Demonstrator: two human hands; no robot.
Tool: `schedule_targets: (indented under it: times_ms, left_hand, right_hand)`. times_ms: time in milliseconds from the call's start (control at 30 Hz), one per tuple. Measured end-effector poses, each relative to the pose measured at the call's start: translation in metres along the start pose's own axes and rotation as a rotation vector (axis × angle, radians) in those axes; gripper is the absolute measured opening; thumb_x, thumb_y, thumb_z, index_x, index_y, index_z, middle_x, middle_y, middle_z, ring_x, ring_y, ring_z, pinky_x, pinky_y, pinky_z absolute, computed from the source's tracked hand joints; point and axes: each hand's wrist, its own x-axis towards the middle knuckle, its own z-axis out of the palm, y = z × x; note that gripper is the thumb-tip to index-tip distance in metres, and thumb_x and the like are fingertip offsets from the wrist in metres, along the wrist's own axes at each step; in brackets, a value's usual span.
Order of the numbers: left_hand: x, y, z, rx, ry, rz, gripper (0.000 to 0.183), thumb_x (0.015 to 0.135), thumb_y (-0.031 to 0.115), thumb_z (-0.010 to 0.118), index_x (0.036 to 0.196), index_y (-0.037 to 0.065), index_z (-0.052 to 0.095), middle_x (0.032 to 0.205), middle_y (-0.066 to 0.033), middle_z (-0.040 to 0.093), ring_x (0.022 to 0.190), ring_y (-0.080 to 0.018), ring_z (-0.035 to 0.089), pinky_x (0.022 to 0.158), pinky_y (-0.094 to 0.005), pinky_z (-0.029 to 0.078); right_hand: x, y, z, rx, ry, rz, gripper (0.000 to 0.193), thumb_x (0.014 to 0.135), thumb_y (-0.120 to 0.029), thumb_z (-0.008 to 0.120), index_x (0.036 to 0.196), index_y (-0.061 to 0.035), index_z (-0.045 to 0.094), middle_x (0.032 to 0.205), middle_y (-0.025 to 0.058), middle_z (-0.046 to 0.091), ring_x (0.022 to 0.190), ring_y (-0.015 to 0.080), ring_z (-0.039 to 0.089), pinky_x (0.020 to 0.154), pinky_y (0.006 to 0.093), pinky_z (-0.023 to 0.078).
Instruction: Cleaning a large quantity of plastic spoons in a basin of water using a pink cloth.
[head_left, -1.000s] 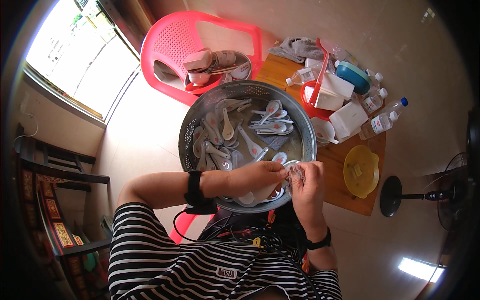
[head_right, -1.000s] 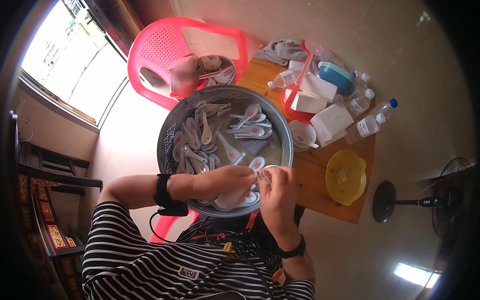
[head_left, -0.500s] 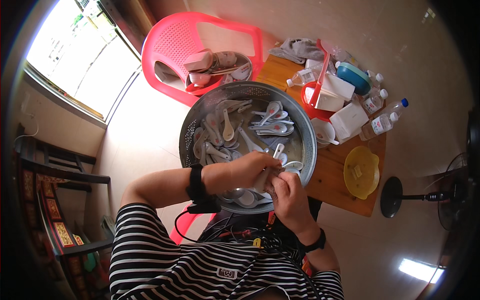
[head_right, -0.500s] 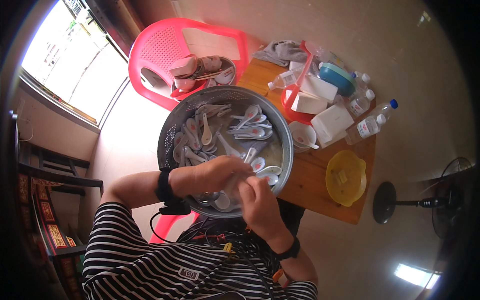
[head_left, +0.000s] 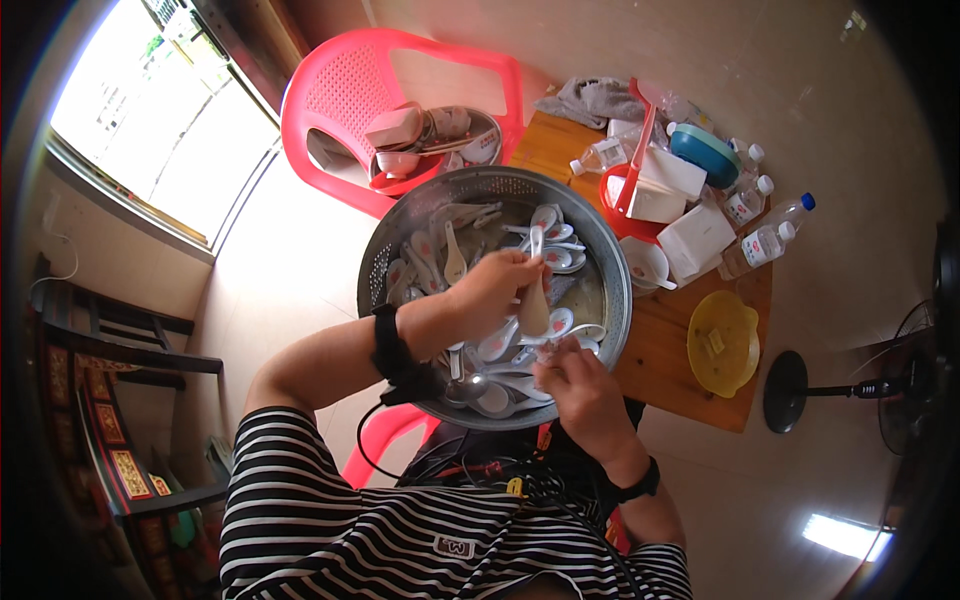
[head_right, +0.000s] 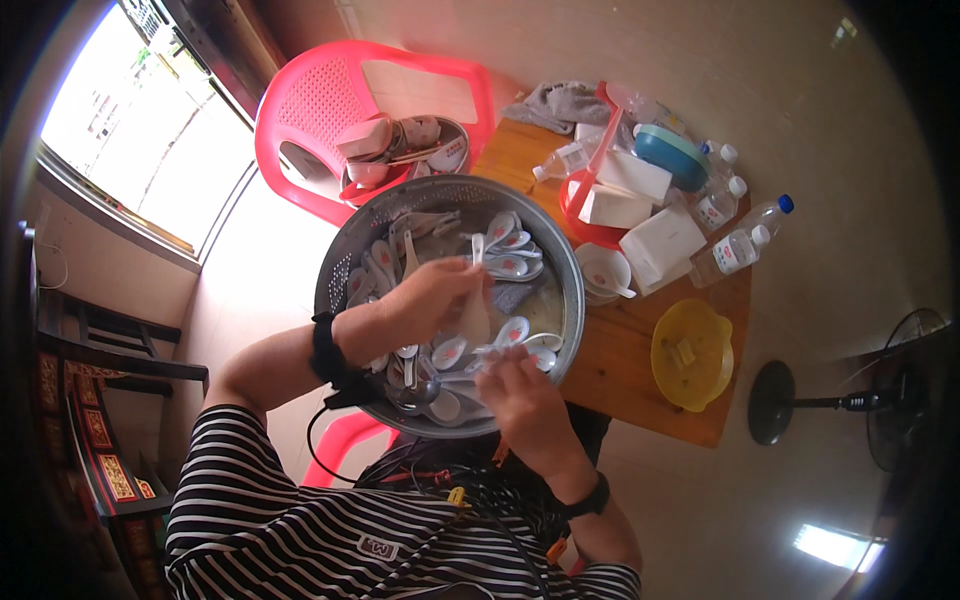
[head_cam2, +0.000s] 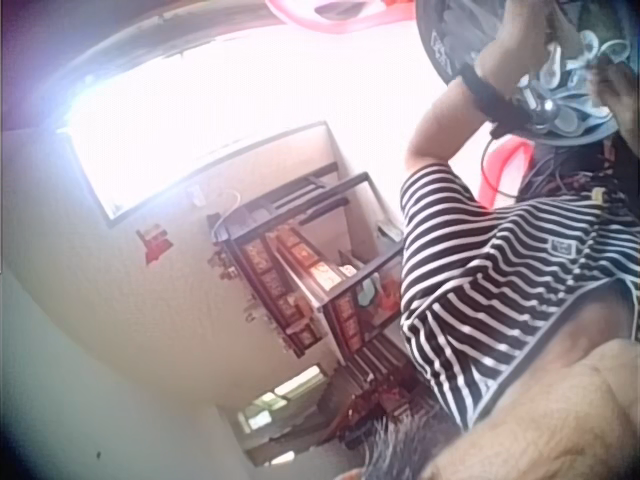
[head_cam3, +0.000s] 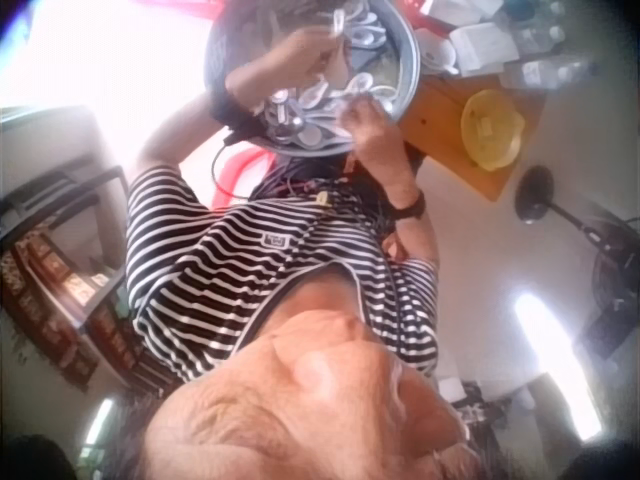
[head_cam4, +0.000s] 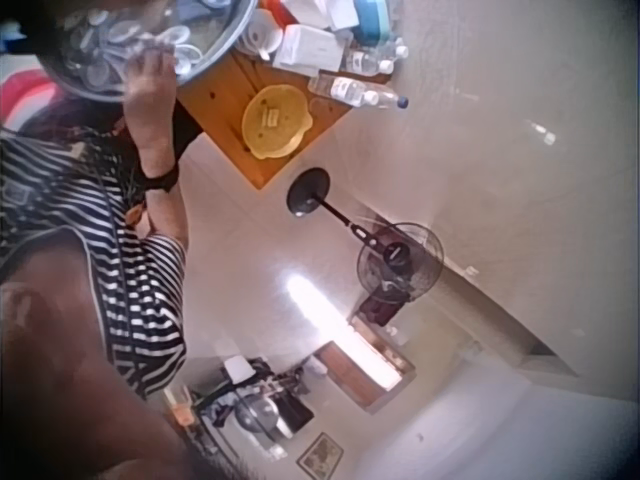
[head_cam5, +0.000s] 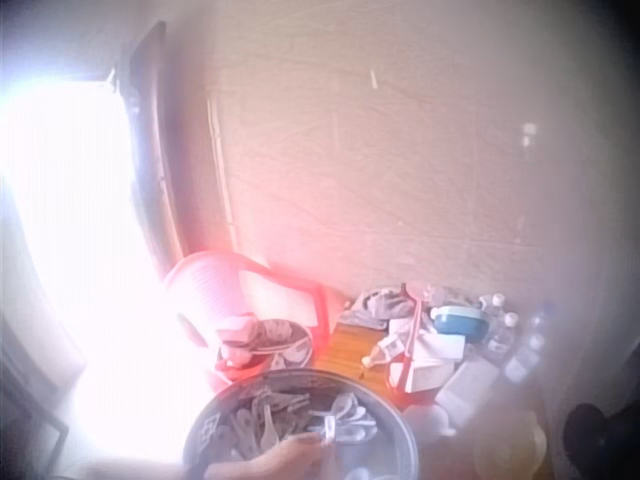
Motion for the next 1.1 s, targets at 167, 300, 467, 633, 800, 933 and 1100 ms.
schedule_targets:
  times_ms: [167,300,467,633,800,933,1100]
  left_hand:
    - [0.028,0.035,0.002,0.466,0.111,0.333,0.02,0.103,0.02,0.058,0.105,0.0,0.063,0.095,-0.0027,0.065,0.086,-0.0134,0.064,0.08,-0.0293,0.051]
    - [0.055,0.032,-0.011,0.993,0.161,0.637,0.012,0.094,0.012,0.065,0.103,0.004,0.064,0.094,-0.0086,0.07,0.088,-0.0198,0.068,0.079,-0.0326,0.052]
    - [0.094,0.015,-0.034,1.145,0.014,0.764,0.015,0.089,0.006,0.064,0.104,0.006,0.064,0.096,-0.0139,0.07,0.089,-0.0348,0.068,0.079,-0.0374,0.053]
    - [0.096,0.011,-0.039,1.357,-0.102,0.708,0.017,0.089,0.007,0.066,0.106,0.006,0.064,0.108,-0.0152,0.069,0.1,-0.0352,0.067,0.086,-0.0374,0.053]
    - [0.078,0.007,-0.04,1.343,-0.063,0.739,0.038,0.085,-0.003,0.059,0.121,0.009,0.059,0.12,-0.0185,0.064,0.11,-0.0394,0.062,0.091,-0.0436,0.052]
    - [0.062,0.007,-0.05,1.479,0.228,0.625,0.044,0.083,-0.006,0.055,0.124,0.006,0.054,0.124,-0.021,0.059,0.116,-0.0408,0.058,0.096,-0.0462,0.049]
    - [0.063,-0.011,-0.087,1.619,0.369,0.412,0.023,0.088,0.012,0.056,0.108,0.004,0.063,0.111,-0.0186,0.064,0.107,-0.0405,0.061,0.095,-0.0462,0.047]
  right_hand:
    - [-0.005,0.008,-0.002,0.18,0.223,0.192,0.022,0.079,-0.001,0.079,0.1,-0.0016,0.073,0.095,0.0085,0.06,0.085,0.0252,0.062,0.07,0.035,0.054]
    - [-0.011,0.014,0.009,0.287,0.254,0.258,0.023,0.078,-0.001,0.079,0.101,-0.0022,0.073,0.094,0.0078,0.059,0.082,0.0241,0.062,0.068,0.0342,0.053]
    - [-0.011,0.013,0.011,0.248,0.231,0.238,0.024,0.078,-0.001,0.079,0.101,-0.0035,0.073,0.095,0.0071,0.058,0.077,0.022,0.062,0.065,0.0334,0.052]
    - [-0.013,0.014,0.013,0.25,0.227,0.243,0.025,0.078,-0.001,0.078,0.102,-0.0038,0.073,0.095,0.0071,0.057,0.079,0.0233,0.061,0.066,0.0342,0.052]
    - [-0.014,0.014,0.014,0.248,0.219,0.247,0.027,0.077,0.0,0.078,0.104,-0.0042,0.072,0.095,0.0072,0.057,0.084,0.0251,0.061,0.07,0.0358,0.052]
    - [-0.016,0.014,0.015,0.239,0.214,0.256,0.029,0.077,0.0,0.078,0.104,-0.0046,0.072,0.096,0.0072,0.058,0.086,0.0257,0.061,0.072,0.0365,0.052]
    - [-0.016,0.014,0.015,0.228,0.215,0.254,0.03,0.076,0.001,0.078,0.104,-0.0047,0.072,0.097,0.0076,0.058,0.087,0.0264,0.061,0.073,0.0366,0.052]
